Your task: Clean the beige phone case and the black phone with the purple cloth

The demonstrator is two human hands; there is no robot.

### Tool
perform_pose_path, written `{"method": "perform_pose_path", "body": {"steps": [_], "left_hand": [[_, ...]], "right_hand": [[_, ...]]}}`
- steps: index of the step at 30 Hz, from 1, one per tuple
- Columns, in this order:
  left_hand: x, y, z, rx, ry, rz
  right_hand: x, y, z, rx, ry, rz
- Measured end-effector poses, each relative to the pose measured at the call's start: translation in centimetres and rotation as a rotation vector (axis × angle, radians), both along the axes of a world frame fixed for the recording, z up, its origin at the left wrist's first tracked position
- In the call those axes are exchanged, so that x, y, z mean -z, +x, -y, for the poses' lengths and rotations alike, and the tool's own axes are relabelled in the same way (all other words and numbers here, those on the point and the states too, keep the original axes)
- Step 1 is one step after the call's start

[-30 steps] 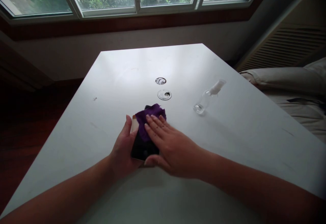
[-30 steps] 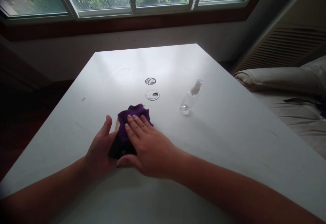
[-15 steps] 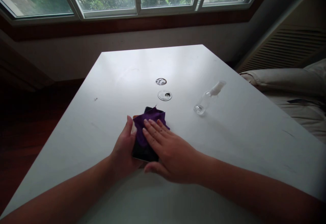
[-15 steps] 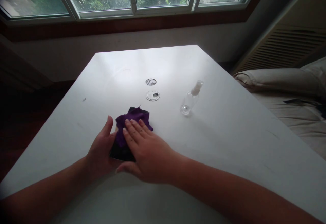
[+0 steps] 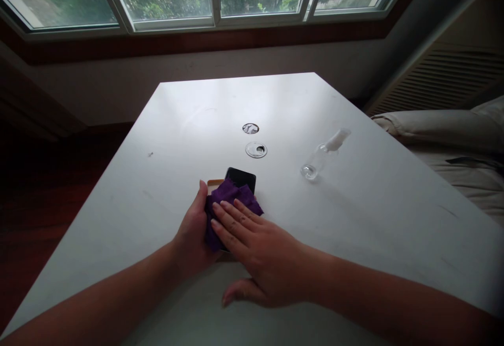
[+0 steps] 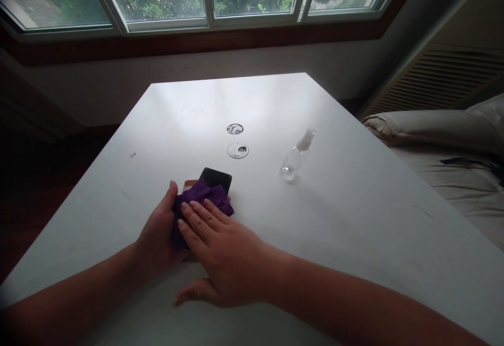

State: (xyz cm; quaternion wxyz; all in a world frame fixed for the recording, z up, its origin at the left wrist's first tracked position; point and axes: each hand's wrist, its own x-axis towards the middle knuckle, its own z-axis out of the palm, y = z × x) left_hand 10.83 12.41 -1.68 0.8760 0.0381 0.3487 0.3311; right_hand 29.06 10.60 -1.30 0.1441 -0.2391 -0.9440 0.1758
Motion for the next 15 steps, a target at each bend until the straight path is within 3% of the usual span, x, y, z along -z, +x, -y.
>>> {"method": "perform_pose_path", "body": {"steps": [2,6,8,15], "left_hand": [[-0.1,0.1,0.0,-0.027,0.014,-0.020],[-0.7,0.5,-0.1,-0.024,0.117,0.026],[-0.6,0.4,-0.1,0.004,0.144,0.050],[0.3,-0.3,-0.1,0.028,-0.013,-0.016]], "right_hand": [[0.1,0.1,-0.4,-0.003,-0.020,-0.003],[0.4,0.8,-2.0,0.211,-0.032,0.062],[0.4,0.8,-1.9,0.248,-0.031,0.086],[-0.4,-0.7,0.9,0.015,-0.001,0.025]]}}
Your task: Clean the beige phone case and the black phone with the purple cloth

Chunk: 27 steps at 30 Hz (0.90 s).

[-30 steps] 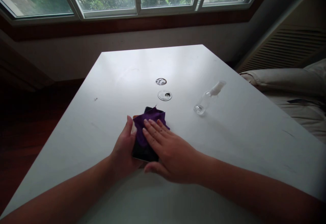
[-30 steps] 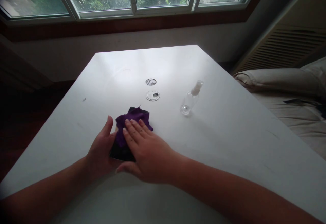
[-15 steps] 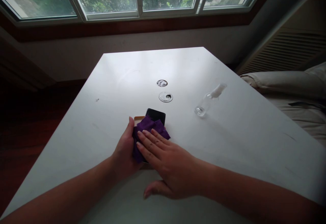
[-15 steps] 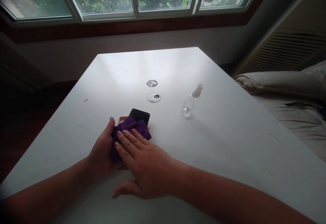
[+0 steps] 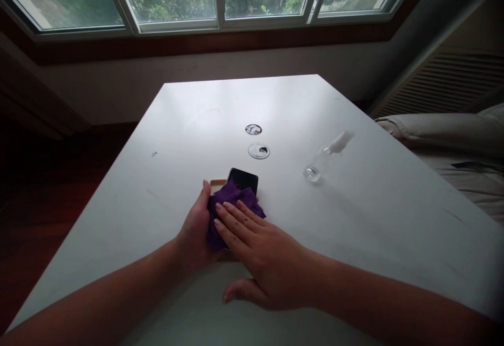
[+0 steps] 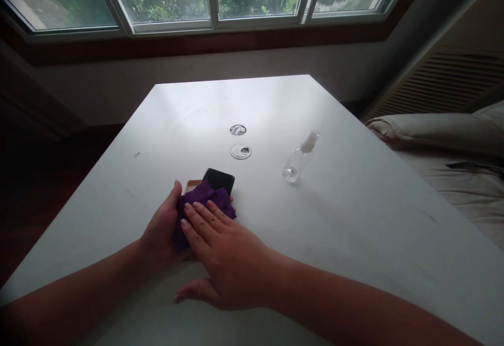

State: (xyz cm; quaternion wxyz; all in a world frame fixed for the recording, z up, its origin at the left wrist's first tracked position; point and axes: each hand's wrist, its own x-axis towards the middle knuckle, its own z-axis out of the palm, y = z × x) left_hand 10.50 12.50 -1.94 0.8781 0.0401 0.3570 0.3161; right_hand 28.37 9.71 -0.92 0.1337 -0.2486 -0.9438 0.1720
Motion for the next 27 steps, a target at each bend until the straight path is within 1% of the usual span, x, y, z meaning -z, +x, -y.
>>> {"method": "perform_pose_path", "body": {"steps": [2,4,6,8,10,12,15,17,19,21,23,25,27], "left_hand": [[0.0,-0.2,0.0,-0.033,0.021,-0.004],[-0.3,-0.2,0.0,-0.099,0.057,-0.003],[-0.9,-0.1,0.2,-0.158,0.080,-0.001],[-1.8,0.2,0.8,-0.190,0.059,-0.012],[-2.8,0.7,1.7,-0.181,-0.008,-0.015],[-3.5,1.2,2.6,-0.172,-0.046,0.053],[-3.8,1.9,3.7,-0.178,-0.065,0.070],[-3.4,2.0,4.3,-0.177,-0.073,0.094],[-2.6,1.8,5.0,-0.161,-0.061,0.146],[-1.3,1.5,5.9,-0.109,-0.027,0.205],[0.1,1.4,6.6,-0.117,-0.019,0.198],[1.3,1.6,7.2,-0.127,-0.017,0.187],[1.8,2.0,7.4,-0.147,-0.008,0.172]], "right_hand": [[0.0,-0.1,0.1,0.012,0.006,-0.001],[0.1,-0.2,0.0,0.043,0.025,-0.014],[0.0,-0.2,0.0,0.062,0.056,-0.032],[-0.3,-0.2,0.3,0.071,0.099,-0.042],[-0.8,-0.4,0.8,0.104,0.137,-0.043],[-1.4,-0.6,1.4,0.178,0.131,-0.028],[-2.1,-0.9,2.3,0.269,0.082,0.017],[-2.2,-1.0,2.8,0.276,0.091,0.031],[-2.0,-0.9,3.3,0.266,0.156,0.016],[-1.8,-0.8,3.6,0.232,0.225,0.009],[-1.5,-0.6,3.8,0.188,0.241,0.037],[-1.3,-0.5,3.9,0.162,0.179,0.090],[-1.2,-0.6,3.9,0.162,0.069,0.132]]}}
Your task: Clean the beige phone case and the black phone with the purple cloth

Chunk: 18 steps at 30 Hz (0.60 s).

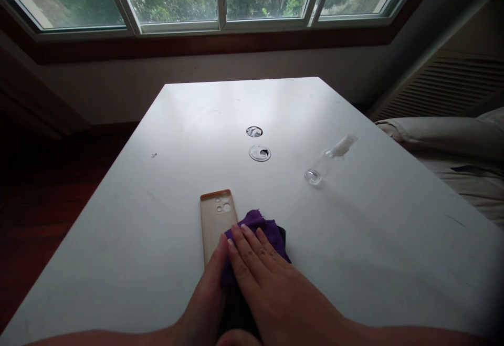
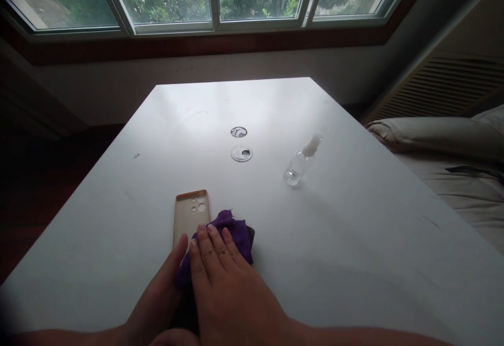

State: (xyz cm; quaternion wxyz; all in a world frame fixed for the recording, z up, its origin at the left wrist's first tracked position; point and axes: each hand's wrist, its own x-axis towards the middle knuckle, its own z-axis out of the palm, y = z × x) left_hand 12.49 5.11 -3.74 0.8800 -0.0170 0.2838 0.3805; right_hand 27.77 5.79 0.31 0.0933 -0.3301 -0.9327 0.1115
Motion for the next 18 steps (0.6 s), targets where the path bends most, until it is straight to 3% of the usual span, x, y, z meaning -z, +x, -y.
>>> {"method": "perform_pose_path", "body": {"steps": [4,7,8,10,13,18], "left_hand": [[-0.9,0.3,-0.5,-0.025,0.006,-0.040],[-2.1,-0.3,-1.8,0.046,-0.021,-0.049],[-2.4,-0.6,-2.4,0.132,-0.036,-0.042],[-2.9,-1.2,-3.7,0.243,-0.036,-0.056],[-3.1,-2.0,-5.5,0.284,0.054,-0.085],[-2.5,-2.7,-6.7,0.234,0.101,-0.081]], "right_hand": [[-0.7,-0.4,-0.3,0.090,-0.234,0.009],[-1.2,-0.7,-0.7,0.158,-0.322,0.009],[-1.3,-0.7,-0.9,0.170,-0.338,0.013],[-1.2,-0.8,-1.2,0.192,-0.343,0.015],[-0.5,-0.8,-1.7,0.203,-0.281,-0.006],[1.0,-0.7,-1.6,0.163,-0.198,-0.008]]}}
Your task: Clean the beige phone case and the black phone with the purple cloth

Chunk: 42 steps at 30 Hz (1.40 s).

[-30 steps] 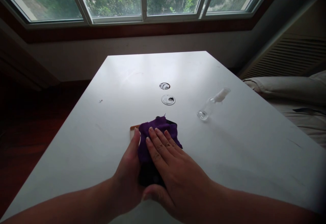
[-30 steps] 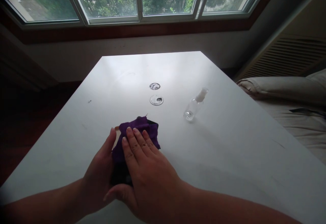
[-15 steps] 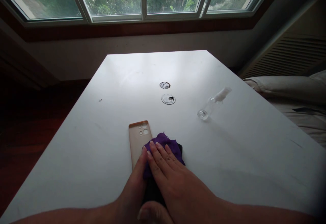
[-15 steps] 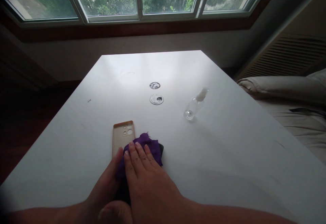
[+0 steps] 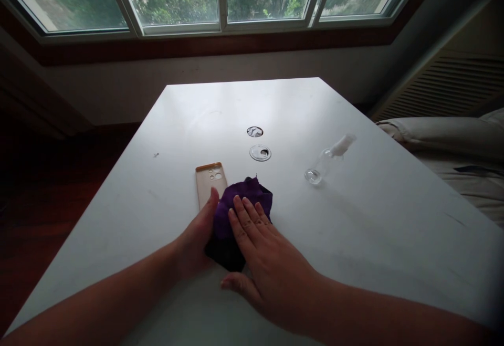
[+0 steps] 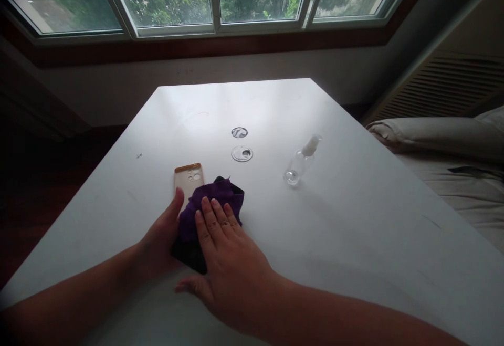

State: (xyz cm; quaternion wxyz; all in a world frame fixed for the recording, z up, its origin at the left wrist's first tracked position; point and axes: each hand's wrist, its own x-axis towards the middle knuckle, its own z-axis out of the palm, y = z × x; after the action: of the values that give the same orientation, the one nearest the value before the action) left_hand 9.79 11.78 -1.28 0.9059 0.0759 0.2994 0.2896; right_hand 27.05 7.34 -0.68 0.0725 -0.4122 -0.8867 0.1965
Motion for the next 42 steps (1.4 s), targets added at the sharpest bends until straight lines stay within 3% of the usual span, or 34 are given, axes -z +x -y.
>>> {"method": "perform_pose_path", "body": {"steps": [5,8,11,14,19,24,30,37,42], "left_hand": [[0.3,0.1,0.9,-0.080,-0.082,0.002],[0.1,0.5,1.7,-0.183,-0.068,-0.023],[0.1,0.6,2.0,-0.211,0.025,0.011],[0.2,0.4,1.6,-0.127,0.059,0.034],[-0.4,0.4,1.1,-0.179,0.071,-0.068],[-0.8,1.2,2.7,-0.338,0.117,-0.146],[-0.8,1.7,3.8,-0.434,0.117,-0.216],[0.5,1.5,5.1,-0.464,0.026,-0.193],[1.0,1.1,4.8,-0.439,0.072,-0.146]], "right_hand": [[0.7,0.3,0.8,-0.091,0.053,-0.046],[0.6,0.7,-0.5,-0.141,0.053,-0.061],[0.6,1.1,-2.7,-0.063,0.045,-0.047],[0.9,1.2,-3.7,0.005,0.021,-0.027],[1.2,1.2,-2.7,-0.062,-0.012,-0.003],[0.7,1.1,-2.3,-0.111,-0.036,-0.025],[0.6,1.1,-2.3,-0.152,-0.002,-0.085],[0.3,0.9,-1.5,-0.219,-0.056,-0.119],[0.4,0.9,-2.0,-0.176,0.030,-0.107]]}}
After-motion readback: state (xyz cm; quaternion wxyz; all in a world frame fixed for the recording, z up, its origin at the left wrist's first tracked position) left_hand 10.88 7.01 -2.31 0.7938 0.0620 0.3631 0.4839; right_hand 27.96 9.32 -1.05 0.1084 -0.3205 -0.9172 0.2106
